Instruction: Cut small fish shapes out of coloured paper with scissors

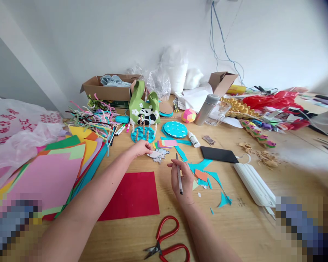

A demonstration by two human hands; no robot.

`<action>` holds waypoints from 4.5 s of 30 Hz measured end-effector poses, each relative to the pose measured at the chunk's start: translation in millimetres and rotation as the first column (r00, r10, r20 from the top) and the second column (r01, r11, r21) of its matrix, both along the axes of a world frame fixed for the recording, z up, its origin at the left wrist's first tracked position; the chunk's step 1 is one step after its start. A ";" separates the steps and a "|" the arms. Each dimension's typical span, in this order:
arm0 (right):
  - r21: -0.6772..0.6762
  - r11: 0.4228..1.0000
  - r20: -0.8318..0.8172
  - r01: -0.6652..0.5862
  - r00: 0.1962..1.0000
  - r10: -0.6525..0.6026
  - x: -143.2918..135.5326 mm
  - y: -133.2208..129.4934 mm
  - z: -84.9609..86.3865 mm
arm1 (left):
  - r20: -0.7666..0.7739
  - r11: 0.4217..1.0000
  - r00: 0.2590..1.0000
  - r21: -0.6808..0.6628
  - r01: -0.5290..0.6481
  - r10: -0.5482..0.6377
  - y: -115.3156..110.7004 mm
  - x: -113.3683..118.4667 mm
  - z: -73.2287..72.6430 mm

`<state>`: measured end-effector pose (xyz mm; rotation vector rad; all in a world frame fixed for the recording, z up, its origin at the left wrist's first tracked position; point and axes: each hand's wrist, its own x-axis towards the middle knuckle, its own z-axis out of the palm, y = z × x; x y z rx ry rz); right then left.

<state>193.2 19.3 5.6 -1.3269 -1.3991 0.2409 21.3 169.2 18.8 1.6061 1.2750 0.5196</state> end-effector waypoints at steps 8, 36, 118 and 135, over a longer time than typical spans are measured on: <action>-0.084 0.992 0.082 -0.097 0.991 0.104 -0.2 0.1 -1.1 | -0.087 0.994 0.996 0.107 -0.013 0.022 0.7 4.9 -5.8; -0.359 0.894 0.599 -0.269 0.668 0.442 -40.1 -18.1 3.8 | -0.564 0.843 0.826 0.458 0.281 0.031 -225.8 -62.1 21.8; -0.093 0.599 -0.727 -0.795 0.466 0.505 -59.1 -38.6 31.5 | 0.565 0.917 0.787 0.126 -0.379 0.247 -206.5 -80.5 14.8; -0.338 0.784 -0.075 -0.521 0.845 0.529 -19.5 -42.3 56.1 | 0.362 0.919 0.858 0.008 -0.394 0.365 -198.9 -93.2 7.2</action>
